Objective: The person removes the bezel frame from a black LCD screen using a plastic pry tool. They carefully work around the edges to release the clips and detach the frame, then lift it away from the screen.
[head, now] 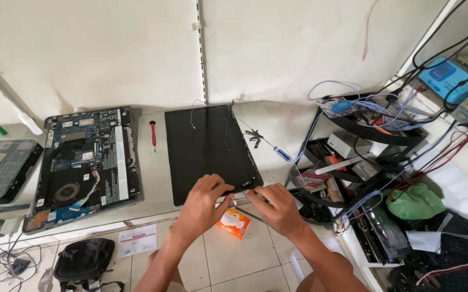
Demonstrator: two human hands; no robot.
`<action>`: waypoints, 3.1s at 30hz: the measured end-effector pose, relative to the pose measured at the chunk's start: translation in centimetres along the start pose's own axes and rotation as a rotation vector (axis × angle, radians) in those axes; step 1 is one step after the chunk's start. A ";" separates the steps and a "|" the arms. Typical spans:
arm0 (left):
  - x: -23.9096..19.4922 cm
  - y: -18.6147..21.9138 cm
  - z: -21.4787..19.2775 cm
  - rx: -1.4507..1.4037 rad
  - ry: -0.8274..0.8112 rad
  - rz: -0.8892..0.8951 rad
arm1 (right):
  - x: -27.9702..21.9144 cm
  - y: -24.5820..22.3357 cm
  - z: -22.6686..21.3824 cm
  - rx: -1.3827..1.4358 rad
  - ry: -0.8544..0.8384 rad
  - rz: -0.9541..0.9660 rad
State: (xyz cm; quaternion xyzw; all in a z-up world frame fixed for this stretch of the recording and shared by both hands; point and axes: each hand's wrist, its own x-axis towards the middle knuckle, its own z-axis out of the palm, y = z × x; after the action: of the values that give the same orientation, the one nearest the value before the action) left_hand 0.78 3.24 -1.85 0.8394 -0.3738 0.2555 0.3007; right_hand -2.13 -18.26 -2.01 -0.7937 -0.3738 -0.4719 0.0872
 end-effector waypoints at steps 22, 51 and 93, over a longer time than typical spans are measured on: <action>-0.8 -0.4 -2.9 -0.194 -0.021 -0.092 | 3.5 -1.9 1.0 0.133 -0.053 -0.040; -0.2 -0.6 3.3 0.121 -0.100 -0.010 | -1.8 -3.0 2.2 0.282 0.014 0.302; 10.3 -2.4 4.4 -0.324 -0.753 -0.525 | -0.9 -3.0 1.5 0.826 0.200 1.259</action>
State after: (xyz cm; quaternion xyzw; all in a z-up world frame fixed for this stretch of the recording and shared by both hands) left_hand 9.67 -3.44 1.08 0.8819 -0.2673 -0.2119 0.3255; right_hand -3.39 -15.85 -4.25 -0.7134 0.0131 -0.2243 0.6638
